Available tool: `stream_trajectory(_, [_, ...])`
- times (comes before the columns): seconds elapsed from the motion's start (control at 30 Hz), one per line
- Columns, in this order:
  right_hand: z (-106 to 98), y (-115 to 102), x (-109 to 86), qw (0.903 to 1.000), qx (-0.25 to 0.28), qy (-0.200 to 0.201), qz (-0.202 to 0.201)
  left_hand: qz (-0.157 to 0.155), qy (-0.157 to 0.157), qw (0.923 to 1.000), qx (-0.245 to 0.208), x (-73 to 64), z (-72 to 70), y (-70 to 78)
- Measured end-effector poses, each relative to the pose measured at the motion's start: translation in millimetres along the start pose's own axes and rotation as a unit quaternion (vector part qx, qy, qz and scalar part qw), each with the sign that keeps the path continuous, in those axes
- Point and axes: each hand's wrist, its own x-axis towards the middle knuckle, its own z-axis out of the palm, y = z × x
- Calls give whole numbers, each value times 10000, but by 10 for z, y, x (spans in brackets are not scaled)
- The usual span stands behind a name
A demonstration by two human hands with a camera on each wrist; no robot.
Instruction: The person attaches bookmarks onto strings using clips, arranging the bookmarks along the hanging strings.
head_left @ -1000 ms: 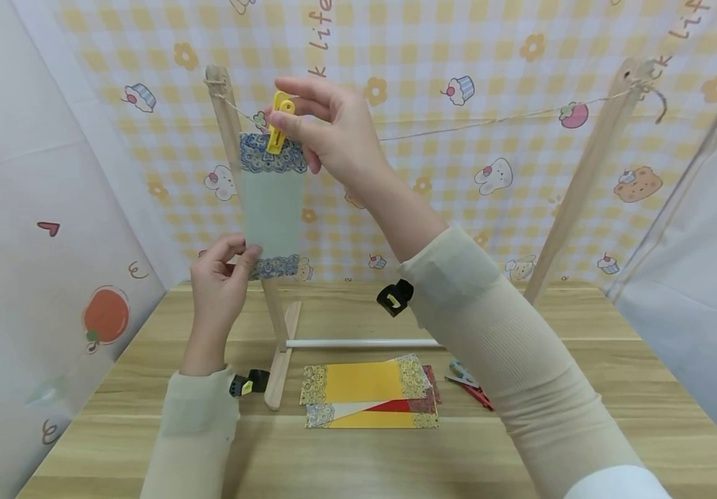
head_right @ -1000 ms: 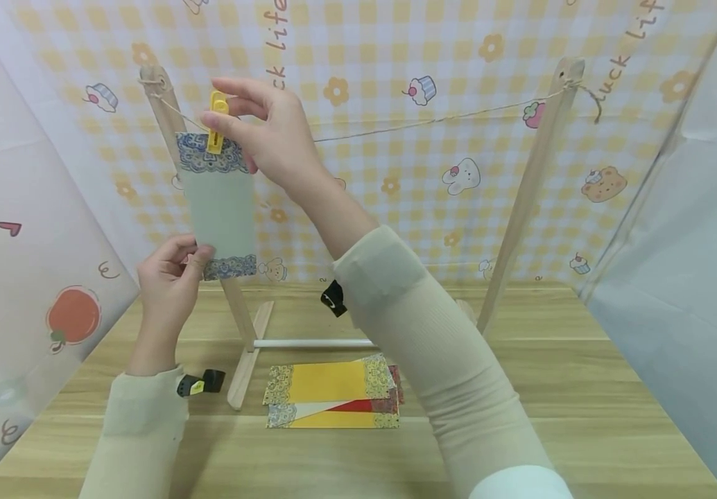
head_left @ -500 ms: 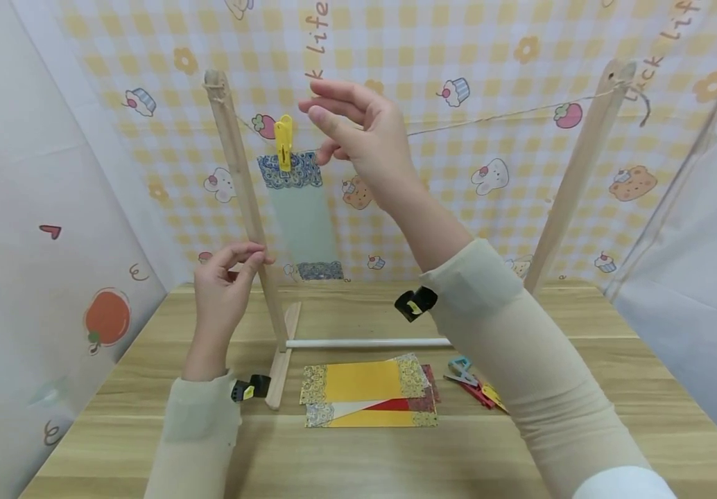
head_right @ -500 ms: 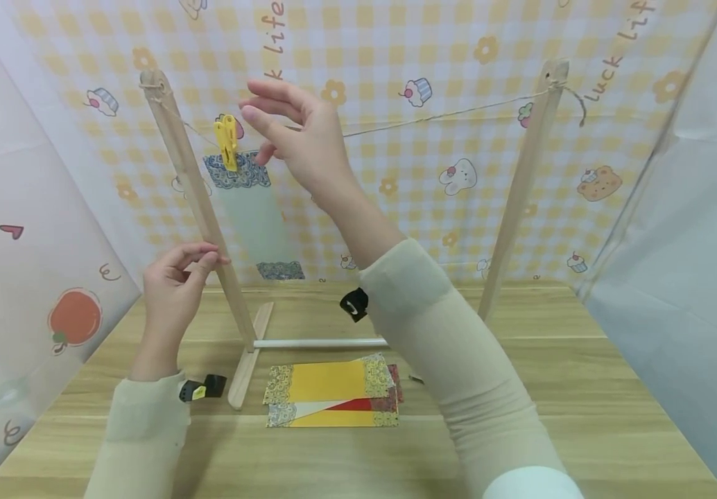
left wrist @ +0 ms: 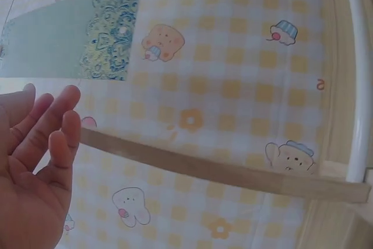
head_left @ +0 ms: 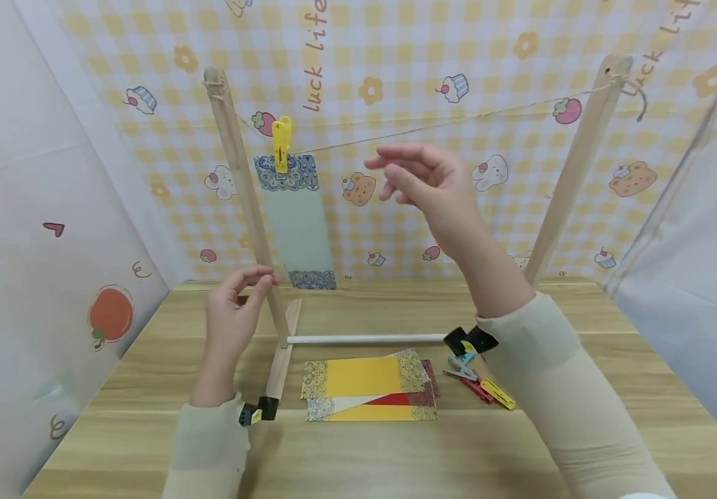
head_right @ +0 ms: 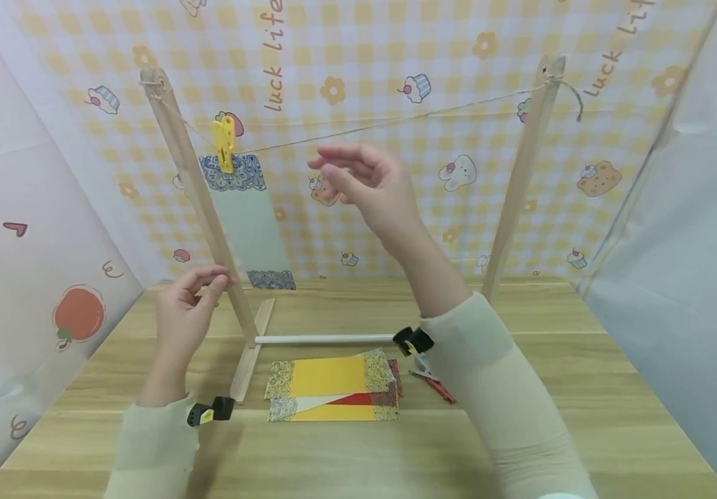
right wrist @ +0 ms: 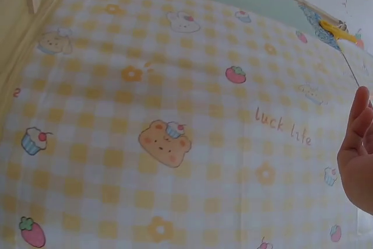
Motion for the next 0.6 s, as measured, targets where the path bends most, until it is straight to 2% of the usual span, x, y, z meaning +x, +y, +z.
stream_trajectory(0.2, [-278,194,-329,9986,-454,64,269,-243,-485,9985,46,-111,132,-38])
stream_trajectory(0.3, [-427,296,-509,9966,-582,85,577,-449,-827,9954,166,-169,180,-54])
stream_trajectory(0.43, [-628,436,-768,9894,-929,62,1116,-730,-1382,9870,378,-243,255,-62])
stream_trajectory(0.6, [-880,631,-1128,9773,-1427,-22,1563,-714,-2040,9744,621,-301,399,-73])
